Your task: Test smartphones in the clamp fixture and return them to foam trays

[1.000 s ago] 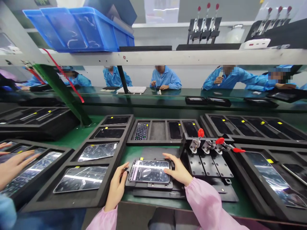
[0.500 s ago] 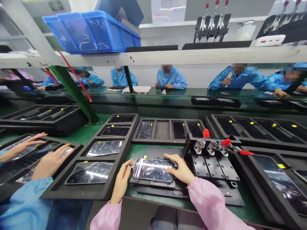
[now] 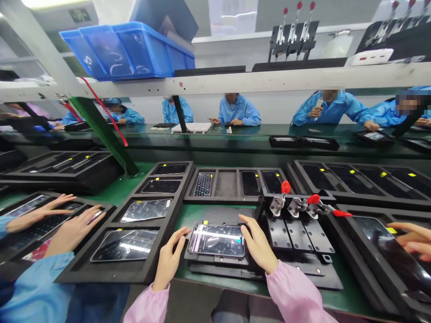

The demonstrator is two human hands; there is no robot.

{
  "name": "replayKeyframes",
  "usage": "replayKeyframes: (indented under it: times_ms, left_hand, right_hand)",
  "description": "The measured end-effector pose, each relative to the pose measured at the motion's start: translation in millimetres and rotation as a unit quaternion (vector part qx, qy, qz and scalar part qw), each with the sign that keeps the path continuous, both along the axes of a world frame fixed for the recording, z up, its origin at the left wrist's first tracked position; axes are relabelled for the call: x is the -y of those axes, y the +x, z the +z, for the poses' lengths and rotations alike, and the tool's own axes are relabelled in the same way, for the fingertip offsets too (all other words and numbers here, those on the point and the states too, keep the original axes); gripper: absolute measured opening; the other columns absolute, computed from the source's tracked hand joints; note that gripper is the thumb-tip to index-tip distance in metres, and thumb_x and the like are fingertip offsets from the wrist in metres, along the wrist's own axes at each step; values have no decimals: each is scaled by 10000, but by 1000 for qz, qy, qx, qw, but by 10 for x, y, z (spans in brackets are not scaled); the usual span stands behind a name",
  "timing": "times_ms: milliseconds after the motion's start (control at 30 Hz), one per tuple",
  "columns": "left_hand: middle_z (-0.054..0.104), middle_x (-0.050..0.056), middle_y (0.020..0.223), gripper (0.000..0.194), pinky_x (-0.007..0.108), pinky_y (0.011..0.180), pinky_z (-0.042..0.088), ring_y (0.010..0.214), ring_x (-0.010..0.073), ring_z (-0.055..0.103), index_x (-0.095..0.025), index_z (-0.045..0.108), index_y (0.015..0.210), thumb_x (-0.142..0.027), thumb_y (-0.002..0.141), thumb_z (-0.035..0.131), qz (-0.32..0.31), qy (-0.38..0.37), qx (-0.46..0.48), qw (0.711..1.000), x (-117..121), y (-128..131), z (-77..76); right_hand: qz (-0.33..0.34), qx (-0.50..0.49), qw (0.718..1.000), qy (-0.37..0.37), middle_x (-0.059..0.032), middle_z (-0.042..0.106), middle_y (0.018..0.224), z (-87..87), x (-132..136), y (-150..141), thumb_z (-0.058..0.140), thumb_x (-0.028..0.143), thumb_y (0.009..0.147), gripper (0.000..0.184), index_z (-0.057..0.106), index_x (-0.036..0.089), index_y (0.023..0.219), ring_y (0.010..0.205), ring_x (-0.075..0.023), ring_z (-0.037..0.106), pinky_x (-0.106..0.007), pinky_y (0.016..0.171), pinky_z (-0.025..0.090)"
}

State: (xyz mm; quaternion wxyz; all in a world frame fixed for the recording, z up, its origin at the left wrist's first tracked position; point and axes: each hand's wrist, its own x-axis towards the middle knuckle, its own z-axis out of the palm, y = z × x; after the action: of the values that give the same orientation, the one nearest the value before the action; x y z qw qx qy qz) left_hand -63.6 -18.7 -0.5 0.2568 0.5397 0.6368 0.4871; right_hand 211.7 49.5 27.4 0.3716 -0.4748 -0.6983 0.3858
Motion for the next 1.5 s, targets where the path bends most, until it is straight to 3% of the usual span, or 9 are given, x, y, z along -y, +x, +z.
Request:
replayKeyframes:
  times_ms: [200,267,400,567,767,967,1233,1367,1500]
  left_hand:
    - [622,59,1144,298,380,962,420,1100,203,554,-222,548,1129,-329,867,453,-26,22,-142,989,-70,126,151]
    - [606,72,1146,299,385,964,411,1103,208,540,-207,549,1124,-328,872,444,-33,41,-190,980,-168,161,232]
    - [612,49,1090,299,373,938,414,1051,202,540,-227,573,1113,-348,869,450,-109,37,-235,965,-470,279,378]
    - [638,23,886,246,330,805,456,871,189,570,-249,670,940,-394,829,505,-196,11,-255,947,-780,490,466]
    - [639,8,794,217,306,784,428,807,173,566,-243,693,749,-352,820,519,-243,7,-265,933,-907,609,498]
    - [641,15,788,232,304,752,426,803,178,569,-247,677,731,-325,841,489,-254,32,-261,931,-899,610,525]
    - [648,26,820,234,348,785,419,804,180,549,-258,666,782,-323,869,459,-241,88,-235,937,-621,583,448]
    - [645,23,829,194,352,791,414,827,185,541,-251,641,792,-286,869,467,-229,98,-214,945,-513,548,396]
    - [632,26,831,180,346,781,425,839,188,534,-242,621,777,-270,868,468,-223,99,-194,950,-460,507,387]
  right_hand:
    - [-99,17,989,111,-49,457,1297,-70,449,62,347,275,905,347,453,242,1233,1227,-156,413,-373,1067,331]
    - [-116,3,981,157,-52,503,1247,-124,643,121,366,221,893,301,520,228,1152,1198,-164,447,-352,1030,379]
    - [-120,-24,966,227,-48,607,1046,-222,940,226,421,135,851,223,601,211,960,1055,-164,548,-293,903,469]
    - [-139,-26,964,227,-49,627,934,-270,1082,292,446,121,835,190,610,196,894,964,-162,579,-273,838,491]
    - [-153,-28,963,220,-51,633,897,-303,1124,332,448,130,834,178,614,190,858,905,-158,592,-262,787,503]
    - [-161,-25,960,227,-53,631,870,-287,1114,317,439,126,836,181,607,192,853,871,-162,595,-274,743,517]
    - [-160,26,940,300,-45,621,865,-151,1063,291,481,73,798,203,587,202,914,854,-160,587,-303,754,509]
    - [-191,88,922,326,-58,602,934,-65,964,255,535,81,774,278,569,201,1022,877,-160,581,-303,773,503]
    - [-215,150,912,315,-78,563,1048,-92,877,253,557,144,783,396,512,204,1172,956,-172,560,-317,839,486]
